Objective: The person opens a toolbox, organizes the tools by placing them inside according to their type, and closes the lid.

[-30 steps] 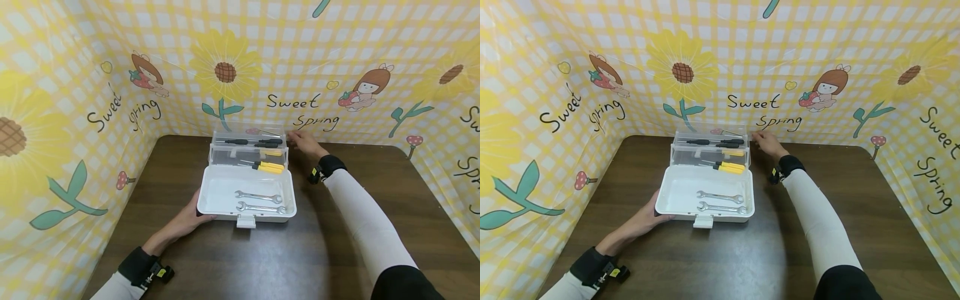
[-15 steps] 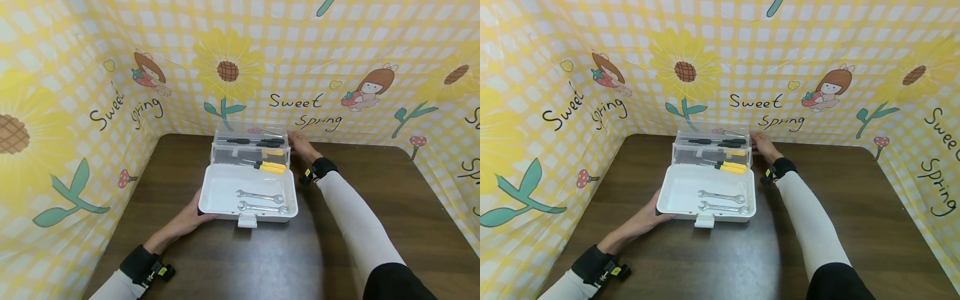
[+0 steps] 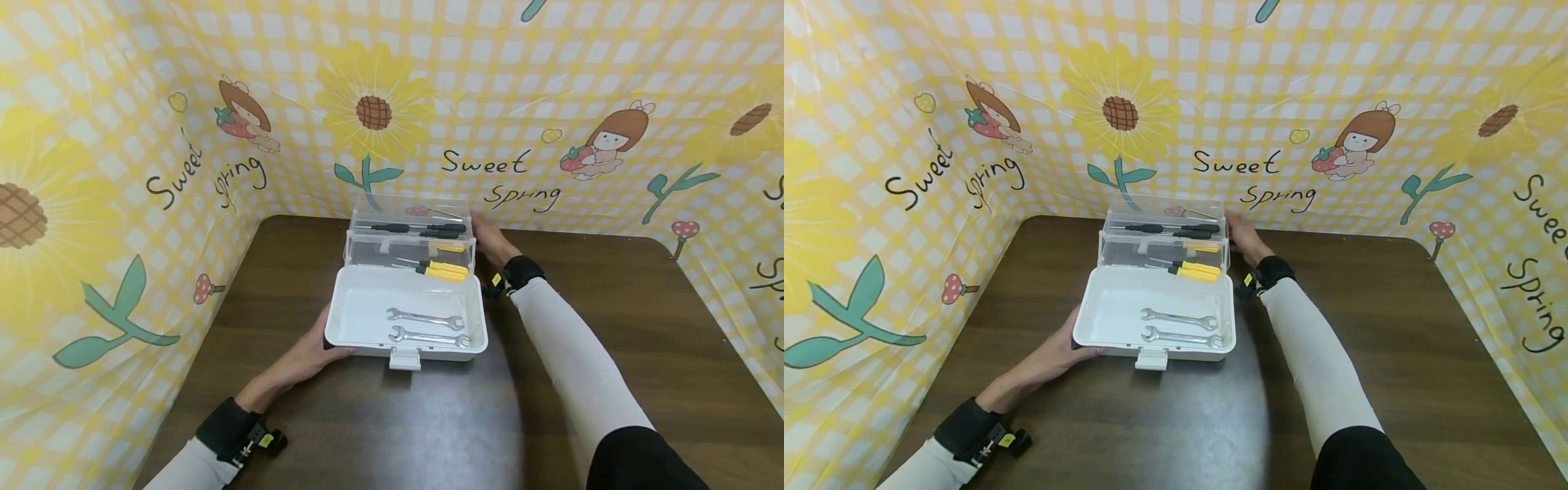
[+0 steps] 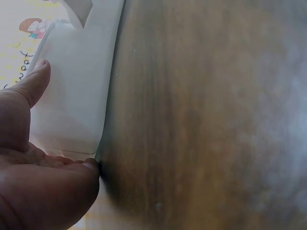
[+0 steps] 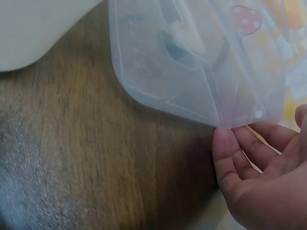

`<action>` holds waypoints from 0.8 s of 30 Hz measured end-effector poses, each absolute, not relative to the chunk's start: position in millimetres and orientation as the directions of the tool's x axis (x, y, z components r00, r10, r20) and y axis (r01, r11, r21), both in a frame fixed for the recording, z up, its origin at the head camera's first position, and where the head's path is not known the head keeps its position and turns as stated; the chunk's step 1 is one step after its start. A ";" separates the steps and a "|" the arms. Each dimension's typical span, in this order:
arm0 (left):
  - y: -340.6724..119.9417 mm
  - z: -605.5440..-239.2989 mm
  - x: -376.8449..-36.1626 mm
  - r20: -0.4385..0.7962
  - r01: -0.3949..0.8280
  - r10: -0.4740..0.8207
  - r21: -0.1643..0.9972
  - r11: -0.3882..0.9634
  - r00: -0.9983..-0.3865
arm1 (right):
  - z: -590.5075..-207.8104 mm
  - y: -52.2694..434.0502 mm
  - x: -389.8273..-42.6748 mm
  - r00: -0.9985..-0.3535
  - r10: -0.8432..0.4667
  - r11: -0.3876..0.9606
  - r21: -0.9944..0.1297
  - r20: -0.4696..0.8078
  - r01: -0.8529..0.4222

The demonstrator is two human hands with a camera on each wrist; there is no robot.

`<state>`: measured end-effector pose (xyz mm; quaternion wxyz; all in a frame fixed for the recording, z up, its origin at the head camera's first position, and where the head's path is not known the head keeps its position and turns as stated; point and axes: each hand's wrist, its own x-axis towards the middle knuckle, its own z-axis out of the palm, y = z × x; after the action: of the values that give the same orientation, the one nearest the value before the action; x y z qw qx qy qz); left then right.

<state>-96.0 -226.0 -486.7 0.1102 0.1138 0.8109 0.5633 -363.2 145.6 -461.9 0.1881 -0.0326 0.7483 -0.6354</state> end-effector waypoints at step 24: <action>-223.1 -485.1 -94.4 -0.065 0.048 0.307 0.937 0.347 -0.950 | -456.8 144.8 -362.8 -0.903 -0.338 0.082 -0.964 -0.265 0.252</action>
<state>-94.4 -223.1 -485.1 0.1154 0.1091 0.8124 0.5610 -362.8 144.8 -456.8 0.2179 -0.0304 0.7024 -0.6769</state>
